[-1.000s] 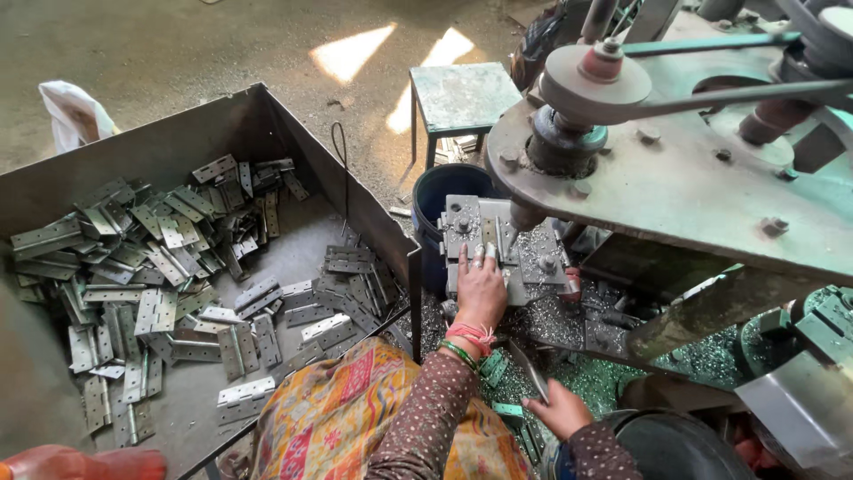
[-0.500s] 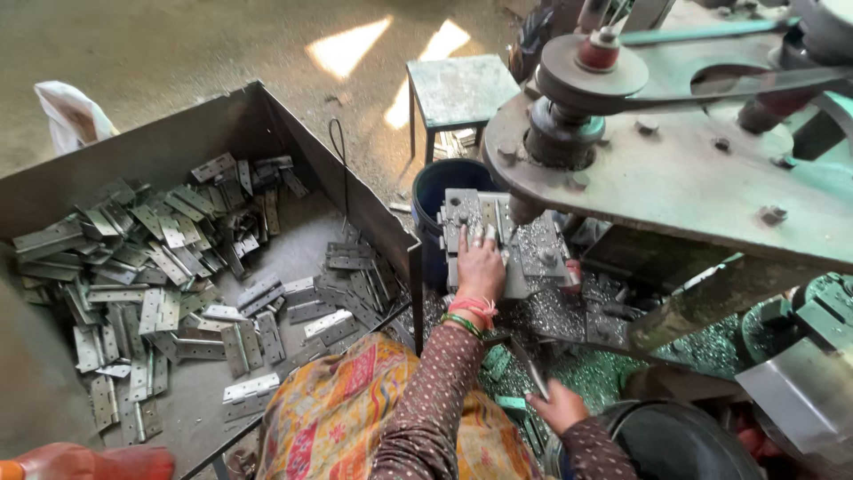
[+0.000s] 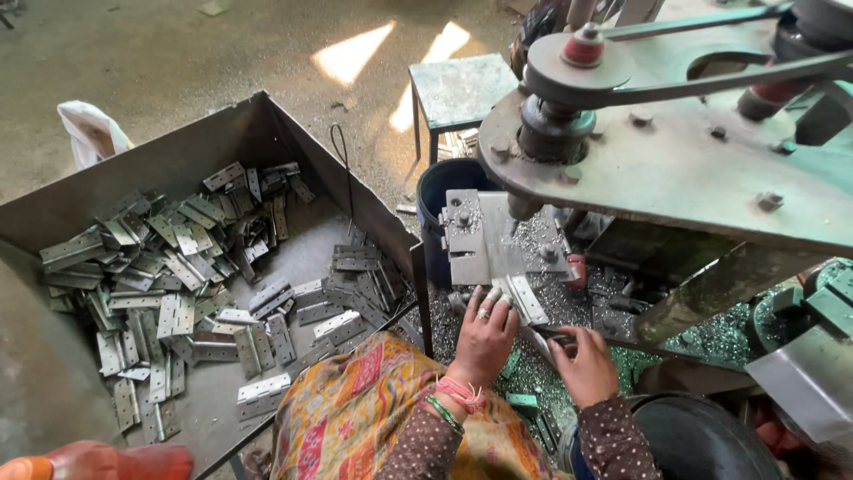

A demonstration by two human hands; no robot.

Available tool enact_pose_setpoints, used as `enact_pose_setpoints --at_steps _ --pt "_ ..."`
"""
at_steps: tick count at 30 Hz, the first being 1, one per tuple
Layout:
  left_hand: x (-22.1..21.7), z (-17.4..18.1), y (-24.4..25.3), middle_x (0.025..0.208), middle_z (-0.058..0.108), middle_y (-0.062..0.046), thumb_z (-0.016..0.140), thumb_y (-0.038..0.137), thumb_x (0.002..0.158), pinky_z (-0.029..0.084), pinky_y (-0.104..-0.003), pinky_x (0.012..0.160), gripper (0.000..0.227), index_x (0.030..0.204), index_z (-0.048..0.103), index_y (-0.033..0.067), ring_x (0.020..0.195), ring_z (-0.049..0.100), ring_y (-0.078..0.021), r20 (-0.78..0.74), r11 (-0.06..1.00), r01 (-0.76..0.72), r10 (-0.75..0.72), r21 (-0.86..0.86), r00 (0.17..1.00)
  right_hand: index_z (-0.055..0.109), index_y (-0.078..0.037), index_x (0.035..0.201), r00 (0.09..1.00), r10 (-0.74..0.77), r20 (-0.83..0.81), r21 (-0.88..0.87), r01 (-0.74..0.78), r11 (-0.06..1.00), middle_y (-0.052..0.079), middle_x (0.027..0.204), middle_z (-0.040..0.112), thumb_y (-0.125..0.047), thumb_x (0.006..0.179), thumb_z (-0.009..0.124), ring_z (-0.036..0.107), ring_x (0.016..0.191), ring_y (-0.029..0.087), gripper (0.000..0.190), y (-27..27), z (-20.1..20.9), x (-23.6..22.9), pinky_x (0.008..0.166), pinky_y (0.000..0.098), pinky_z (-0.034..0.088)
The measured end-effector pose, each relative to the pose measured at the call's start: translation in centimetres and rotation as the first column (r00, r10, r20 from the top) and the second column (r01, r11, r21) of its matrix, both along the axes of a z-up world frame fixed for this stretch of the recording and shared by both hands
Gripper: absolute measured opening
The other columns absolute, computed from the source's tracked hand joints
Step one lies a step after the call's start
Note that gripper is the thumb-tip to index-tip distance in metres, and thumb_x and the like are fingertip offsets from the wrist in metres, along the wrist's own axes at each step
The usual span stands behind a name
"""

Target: The person repeatedly picks small metal brackets from a bin, places them into a press machine, and operates the lever to process them. The person then removes the processed brackets and returns them to the bin. This cycle is repeated continuously throughout the clip.

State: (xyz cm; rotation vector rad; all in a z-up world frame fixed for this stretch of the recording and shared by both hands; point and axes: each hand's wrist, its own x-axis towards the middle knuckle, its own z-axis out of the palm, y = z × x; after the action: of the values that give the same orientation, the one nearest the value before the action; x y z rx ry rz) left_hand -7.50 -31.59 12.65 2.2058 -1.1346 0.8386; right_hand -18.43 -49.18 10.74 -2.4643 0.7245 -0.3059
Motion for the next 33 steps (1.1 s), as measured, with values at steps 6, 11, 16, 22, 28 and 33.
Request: enact_pose_setpoints --at_steps 6,11,16,22,28,33 --pt "3.4 2.3 -2.1 0.128 0.058 -0.013 0.060 0.017 0.104 0.050 -0.047 0.104 0.020 0.119 0.059 0.0028 0.106 0.065 -0.0280 -0.064 0.990 -0.072 0.065 -0.125 0.996 0.068 -0.014 0.117 0.999 -0.030 0.045 -0.027 0.031 0.999 0.008 0.115 0.066 -0.034 0.086 0.073 0.074 0.088 0.021 0.037 0.6 -0.8 0.1 0.079 0.0359 0.058" --pt "5.7 0.9 -3.6 0.128 0.058 -0.012 0.060 0.017 0.093 0.045 -0.049 0.105 0.037 0.129 0.060 0.0069 0.107 0.064 -0.0257 -0.010 0.943 -0.201 0.212 0.264 0.977 0.067 -0.014 0.118 1.000 0.003 -0.009 -0.043 -0.003 0.999 0.008 0.120 0.064 -0.037 0.088 0.070 0.073 0.092 0.020 0.038 0.1 -0.5 -0.2 0.078 0.0358 0.058" --pt "6.5 -0.8 -1.6 0.154 0.048 -0.015 0.052 0.020 0.099 0.040 -0.043 0.101 0.045 0.143 0.051 0.0092 0.136 0.053 -0.0260 0.187 0.735 -0.404 0.363 0.544 0.913 0.065 -0.017 0.121 0.994 -0.011 -0.113 -0.058 0.005 0.998 0.006 0.125 0.061 -0.040 0.090 0.065 0.074 0.091 0.018 0.039 0.2 -0.6 0.2 0.075 0.0328 0.059" --pt "4.2 0.0 -0.9 0.153 0.041 -0.019 0.046 0.039 0.096 0.020 -0.059 0.117 0.061 0.142 0.051 -0.0008 0.142 0.036 -0.0373 -0.118 0.775 -0.260 0.394 0.576 0.912 0.067 -0.018 0.116 0.997 -0.020 -0.080 -0.062 0.015 0.998 0.003 0.121 0.063 -0.040 0.087 0.067 0.072 0.094 0.017 0.036 0.2 -0.1 0.2 0.077 0.0353 0.058" --pt "3.7 -1.0 -3.5 0.156 0.045 -0.020 0.049 0.023 0.096 0.014 -0.058 0.123 0.046 0.133 0.061 -0.0018 0.146 0.039 -0.0319 -0.174 0.837 -0.160 0.289 0.523 0.941 0.067 -0.015 0.114 0.999 0.026 0.021 -0.070 -0.024 0.997 0.007 0.118 0.063 -0.041 0.088 0.067 0.073 0.092 0.020 0.036 1.0 0.3 -0.3 0.080 0.0380 0.057" --pt "6.5 -1.6 -4.7 0.152 0.047 -0.019 0.048 0.017 0.094 0.014 -0.058 0.122 0.047 0.135 0.059 -0.0055 0.142 0.044 -0.0333 -0.198 0.888 -0.198 0.300 0.416 0.933 0.066 -0.014 0.113 0.996 0.086 -0.009 -0.158 -0.086 0.984 0.009 0.115 0.065 -0.047 0.089 0.067 0.071 0.093 0.027 0.041 0.0 -2.1 -0.6 0.078 0.0413 0.057"
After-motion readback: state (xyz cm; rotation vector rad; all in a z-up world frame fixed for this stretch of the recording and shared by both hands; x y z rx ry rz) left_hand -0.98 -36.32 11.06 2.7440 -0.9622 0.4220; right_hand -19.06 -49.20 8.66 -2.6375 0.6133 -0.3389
